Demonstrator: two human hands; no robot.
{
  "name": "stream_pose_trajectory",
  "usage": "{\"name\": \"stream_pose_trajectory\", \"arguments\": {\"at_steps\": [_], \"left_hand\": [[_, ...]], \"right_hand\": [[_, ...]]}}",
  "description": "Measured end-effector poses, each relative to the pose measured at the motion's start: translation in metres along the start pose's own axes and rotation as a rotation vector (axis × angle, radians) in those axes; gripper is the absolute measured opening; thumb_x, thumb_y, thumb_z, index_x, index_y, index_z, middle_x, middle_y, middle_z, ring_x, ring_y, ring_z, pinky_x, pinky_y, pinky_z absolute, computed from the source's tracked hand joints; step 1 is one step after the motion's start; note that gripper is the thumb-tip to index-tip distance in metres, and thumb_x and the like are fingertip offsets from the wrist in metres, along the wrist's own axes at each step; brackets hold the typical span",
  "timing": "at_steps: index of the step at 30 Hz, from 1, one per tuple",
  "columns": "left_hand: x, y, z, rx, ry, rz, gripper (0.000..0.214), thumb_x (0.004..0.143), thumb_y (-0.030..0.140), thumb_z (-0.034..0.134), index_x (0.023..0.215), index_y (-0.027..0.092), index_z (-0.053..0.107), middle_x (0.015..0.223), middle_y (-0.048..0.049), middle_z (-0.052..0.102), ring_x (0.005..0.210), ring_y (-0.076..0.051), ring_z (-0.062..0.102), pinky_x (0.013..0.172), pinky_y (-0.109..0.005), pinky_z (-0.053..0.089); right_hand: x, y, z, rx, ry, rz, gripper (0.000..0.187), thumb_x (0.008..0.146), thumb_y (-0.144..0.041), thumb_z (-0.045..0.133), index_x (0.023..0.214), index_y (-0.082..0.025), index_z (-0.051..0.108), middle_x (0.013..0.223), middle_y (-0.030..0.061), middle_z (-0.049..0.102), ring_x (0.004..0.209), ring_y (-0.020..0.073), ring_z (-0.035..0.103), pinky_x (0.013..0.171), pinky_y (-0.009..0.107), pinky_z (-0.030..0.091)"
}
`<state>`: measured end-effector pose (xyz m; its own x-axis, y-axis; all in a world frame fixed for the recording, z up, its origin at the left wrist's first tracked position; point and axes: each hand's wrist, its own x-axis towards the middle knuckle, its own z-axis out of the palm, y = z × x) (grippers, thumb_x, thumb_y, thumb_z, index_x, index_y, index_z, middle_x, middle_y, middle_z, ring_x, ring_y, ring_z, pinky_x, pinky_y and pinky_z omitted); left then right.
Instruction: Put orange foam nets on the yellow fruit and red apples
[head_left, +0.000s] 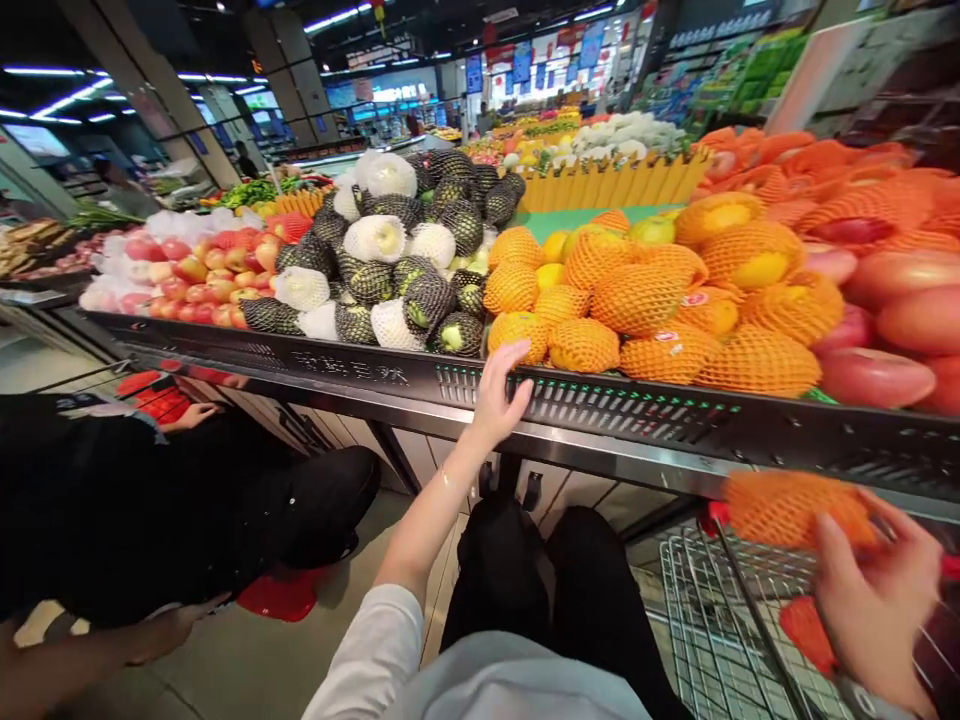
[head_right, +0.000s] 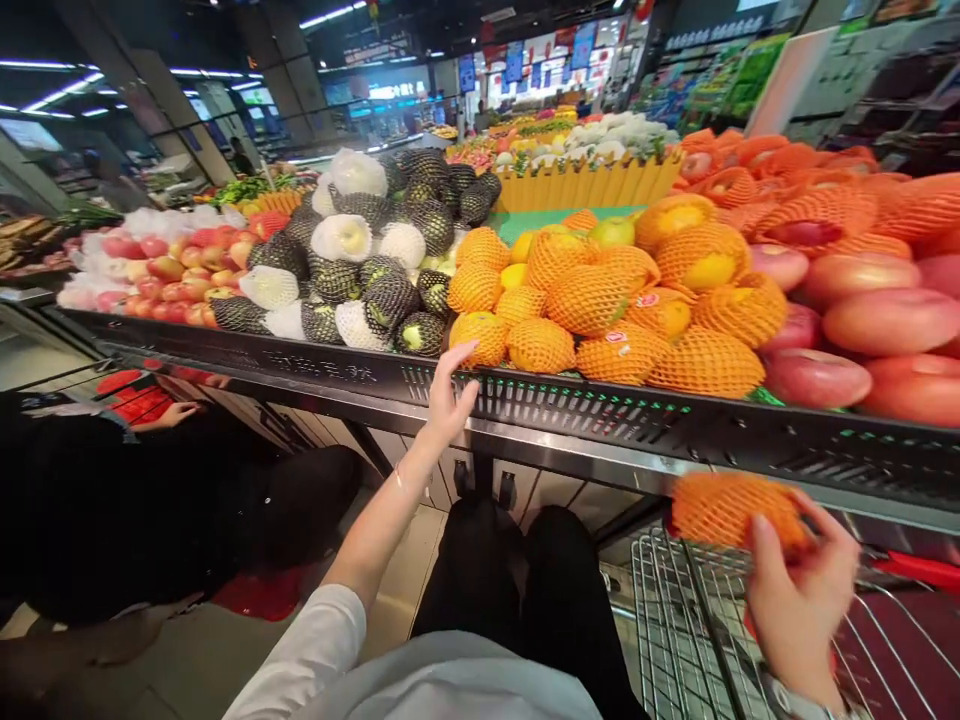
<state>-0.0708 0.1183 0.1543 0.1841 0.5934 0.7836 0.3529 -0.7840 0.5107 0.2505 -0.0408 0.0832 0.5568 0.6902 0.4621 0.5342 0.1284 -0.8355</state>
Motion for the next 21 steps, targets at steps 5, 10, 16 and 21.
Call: {"name": "stream_pose_trajectory", "arguments": {"at_steps": [5,10,16,21], "left_hand": [[-0.064,0.062,0.022,-0.336,0.192,-0.226,0.018,0.088,0.03,0.055,0.105,0.026,0.062,0.089,-0.0026,0.062,0.086,-0.018,0.058,0.083,-0.032,0.046],[-0.095,0.081,0.022,-0.71,0.18,-0.58,0.038,0.086,0.056,0.052,0.1,0.024,0.066,0.085,-0.0032,0.06,0.077,-0.017,0.054,0.074,-0.028,0.044],[-0.088,0.073,0.005,-0.971,0.159,-0.907,0.043,0.07,0.039,0.076,0.109,0.024,0.063,0.086,-0.0025,0.069,0.079,-0.015,0.062,0.076,-0.025,0.047],[-0.092,0.063,-0.013,-1.025,0.371,-0.964,0.015,0.067,0.029,0.073,0.077,0.018,0.07,0.068,0.0008,0.066,0.063,-0.01,0.06,0.062,-0.018,0.045]], "right_hand": [[-0.002,-0.075,0.062,0.396,-0.216,-0.023,0.051,0.082,-0.043,0.064,0.126,-0.023,0.045,0.117,0.0132,0.057,0.09,0.0223,0.063,0.072,0.035,0.052],[-0.033,-0.099,0.103,0.404,-0.318,-0.191,0.037,0.089,-0.035,0.056,0.122,-0.025,0.043,0.116,0.0114,0.056,0.1,0.0228,0.062,0.079,0.036,0.055],[-0.049,-0.08,0.106,0.248,-0.441,-0.418,0.02,0.091,-0.034,0.052,0.108,-0.023,0.051,0.095,0.0078,0.062,0.086,0.0205,0.064,0.075,0.034,0.055],[-0.037,-0.085,0.099,0.085,-0.752,-0.615,0.023,0.095,-0.033,0.042,0.087,-0.021,0.06,0.08,0.0067,0.063,0.076,0.0202,0.058,0.072,0.037,0.051]]}}
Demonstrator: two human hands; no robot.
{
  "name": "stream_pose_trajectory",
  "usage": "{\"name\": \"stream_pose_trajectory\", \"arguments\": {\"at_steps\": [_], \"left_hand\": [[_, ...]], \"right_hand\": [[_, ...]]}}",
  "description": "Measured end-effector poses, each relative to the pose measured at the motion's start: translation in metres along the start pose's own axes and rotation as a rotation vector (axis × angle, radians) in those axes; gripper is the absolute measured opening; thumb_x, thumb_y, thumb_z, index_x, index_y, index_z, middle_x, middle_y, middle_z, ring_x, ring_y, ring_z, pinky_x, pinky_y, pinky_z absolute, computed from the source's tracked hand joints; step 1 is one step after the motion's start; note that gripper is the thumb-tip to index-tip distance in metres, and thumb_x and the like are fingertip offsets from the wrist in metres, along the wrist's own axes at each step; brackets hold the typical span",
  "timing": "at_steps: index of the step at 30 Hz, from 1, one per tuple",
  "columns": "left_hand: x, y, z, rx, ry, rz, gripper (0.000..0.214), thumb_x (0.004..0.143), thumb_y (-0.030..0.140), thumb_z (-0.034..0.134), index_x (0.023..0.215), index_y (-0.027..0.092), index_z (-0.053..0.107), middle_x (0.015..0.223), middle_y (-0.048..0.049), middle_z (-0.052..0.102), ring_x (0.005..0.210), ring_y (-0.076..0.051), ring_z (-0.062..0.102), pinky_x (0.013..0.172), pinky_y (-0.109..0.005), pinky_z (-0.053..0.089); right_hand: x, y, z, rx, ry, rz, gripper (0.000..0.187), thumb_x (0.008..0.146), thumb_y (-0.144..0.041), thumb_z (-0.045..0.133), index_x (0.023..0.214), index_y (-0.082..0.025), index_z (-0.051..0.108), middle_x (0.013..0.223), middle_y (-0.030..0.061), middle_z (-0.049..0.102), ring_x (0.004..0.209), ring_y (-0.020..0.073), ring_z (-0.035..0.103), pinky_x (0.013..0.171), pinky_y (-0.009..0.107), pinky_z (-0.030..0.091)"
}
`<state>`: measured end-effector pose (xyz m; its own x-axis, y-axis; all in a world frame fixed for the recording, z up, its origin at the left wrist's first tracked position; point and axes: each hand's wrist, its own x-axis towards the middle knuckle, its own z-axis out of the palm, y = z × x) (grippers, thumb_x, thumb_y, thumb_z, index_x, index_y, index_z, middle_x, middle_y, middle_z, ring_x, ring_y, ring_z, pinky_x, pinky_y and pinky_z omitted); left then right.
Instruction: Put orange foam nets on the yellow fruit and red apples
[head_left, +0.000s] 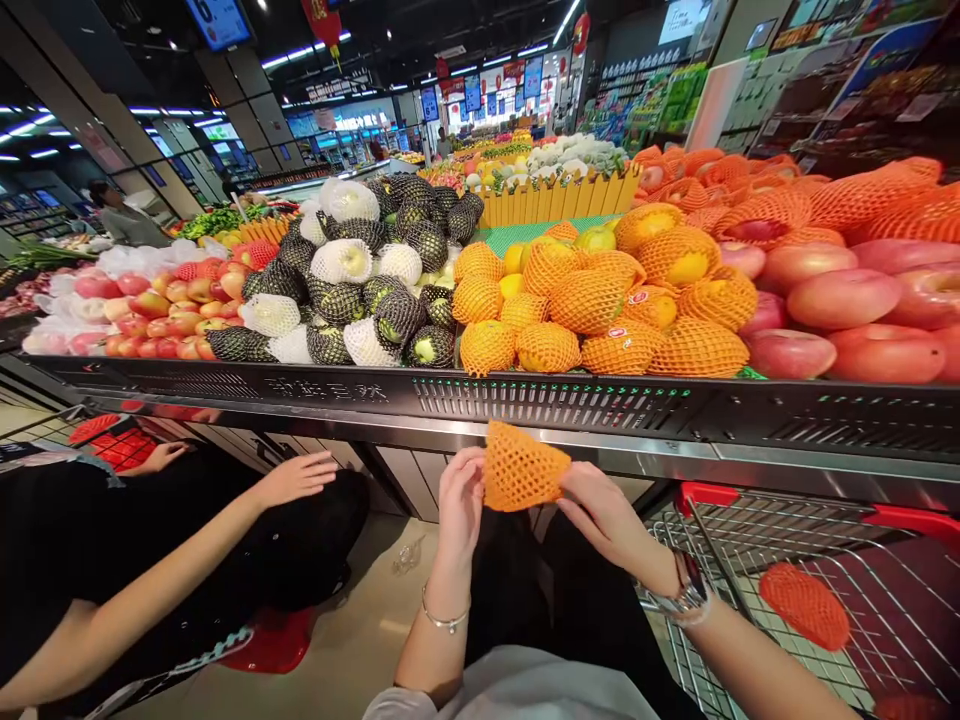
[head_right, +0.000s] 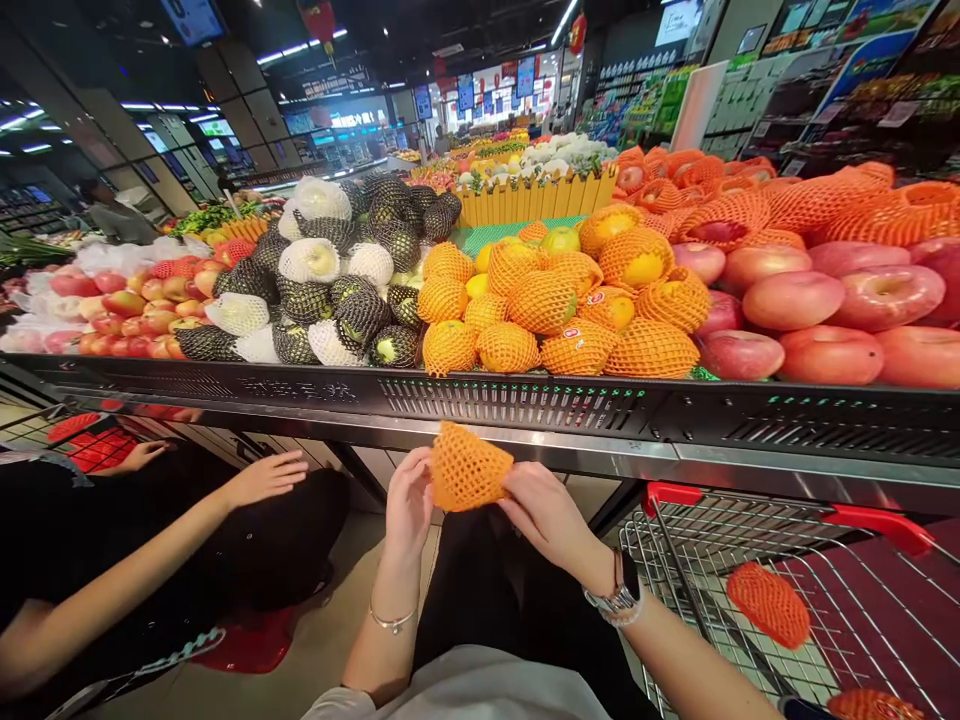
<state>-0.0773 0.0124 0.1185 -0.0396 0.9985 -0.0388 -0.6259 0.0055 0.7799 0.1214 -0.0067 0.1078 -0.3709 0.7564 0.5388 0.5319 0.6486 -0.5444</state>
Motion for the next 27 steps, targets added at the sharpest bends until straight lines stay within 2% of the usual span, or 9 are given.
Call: {"name": "stream_pose_trajectory", "arguments": {"at_steps": [2,5,10,13,16,20,23,25,27], "left_hand": [[-0.001,-0.001,-0.009,0.021,-0.036,-0.087,0.013,0.063,0.028,0.073,0.069,0.017,0.07,0.068,-0.0003,0.066,0.064,-0.012,0.061,0.063,-0.021,0.048],[-0.004,-0.011,-0.018,0.123,-0.132,-0.233,0.02,0.058,0.024,0.079,0.075,0.017,0.072,0.073,-0.0029,0.07,0.07,-0.018,0.065,0.07,-0.028,0.052],[-0.012,-0.025,-0.023,0.433,-0.142,-0.05,0.032,0.054,0.024,0.085,0.084,0.018,0.074,0.083,-0.0046,0.074,0.084,-0.025,0.067,0.081,-0.034,0.053],[-0.014,-0.022,-0.027,0.373,-0.046,0.013,0.037,0.056,0.032,0.084,0.09,0.022,0.074,0.095,-0.0054,0.074,0.096,-0.029,0.067,0.091,-0.041,0.052],[-0.013,-0.014,-0.035,0.276,0.014,0.048,0.045,0.06,0.044,0.08,0.099,0.024,0.072,0.106,-0.0062,0.073,0.107,-0.031,0.064,0.099,-0.044,0.049],[-0.012,-0.005,-0.052,0.189,0.054,0.12,0.058,0.058,0.047,0.081,0.108,0.021,0.068,0.115,-0.0099,0.07,0.115,-0.033,0.059,0.104,-0.046,0.044],[-0.013,-0.003,-0.063,0.166,0.096,0.158,0.061,0.055,0.048,0.083,0.107,0.02,0.068,0.115,-0.0109,0.069,0.117,-0.034,0.058,0.106,-0.048,0.041],[-0.015,-0.003,-0.069,0.168,0.117,0.185,0.059,0.055,0.046,0.083,0.106,0.021,0.068,0.114,-0.0104,0.07,0.116,-0.033,0.059,0.107,-0.047,0.041],[-0.017,-0.003,-0.075,0.174,0.153,0.209,0.056,0.056,0.04,0.083,0.107,0.023,0.068,0.113,-0.0091,0.07,0.114,-0.032,0.061,0.106,-0.046,0.042]], "right_hand": [[0.002,-0.001,-0.003,0.027,-0.108,-0.022,0.033,0.097,-0.031,0.034,0.083,-0.021,0.062,0.076,0.0067,0.063,0.075,0.0203,0.057,0.074,0.037,0.051],[0.003,-0.002,0.001,0.075,-0.22,0.011,0.038,0.098,-0.029,0.031,0.08,-0.021,0.063,0.072,0.0057,0.061,0.073,0.0192,0.059,0.075,0.035,0.053],[0.005,-0.001,0.015,0.097,-0.264,0.135,0.021,0.092,-0.029,0.05,0.107,-0.023,0.063,0.097,0.0064,0.066,0.082,0.0203,0.063,0.073,0.034,0.056],[0.01,-0.001,0.012,0.134,-0.256,0.121,0.035,0.09,-0.029,0.056,0.125,-0.027,0.055,0.119,0.0065,0.061,0.101,0.0216,0.062,0.086,0.035,0.055],[0.035,-0.005,-0.01,0.097,-0.083,0.05,0.025,0.091,-0.03,0.056,0.114,-0.024,0.061,0.113,0.006,0.063,0.106,0.0218,0.06,0.095,0.039,0.051],[0.124,-0.01,-0.052,-0.061,0.165,-0.096,0.018,0.093,-0.028,0.053,0.099,-0.019,0.067,0.1,0.0044,0.068,0.094,0.0179,0.065,0.087,0.037,0.054],[0.222,0.003,-0.068,-0.267,0.143,-0.136,0.023,0.088,-0.026,0.058,0.101,-0.01,0.068,0.102,0.0058,0.069,0.103,0.019,0.064,0.094,0.04,0.049],[0.281,0.023,-0.067,-0.396,0.048,0.051,0.035,0.082,-0.029,0.058,0.091,0.003,0.068,0.104,0.0123,0.069,0.113,0.0213,0.06,0.096,0.035,0.043],[0.322,0.048,-0.058,-0.438,-0.07,0.238,0.062,0.083,-0.038,0.036,0.074,0.018,0.059,0.103,0.022,0.065,0.115,0.0229,0.057,0.082,0.03,0.041]]}}
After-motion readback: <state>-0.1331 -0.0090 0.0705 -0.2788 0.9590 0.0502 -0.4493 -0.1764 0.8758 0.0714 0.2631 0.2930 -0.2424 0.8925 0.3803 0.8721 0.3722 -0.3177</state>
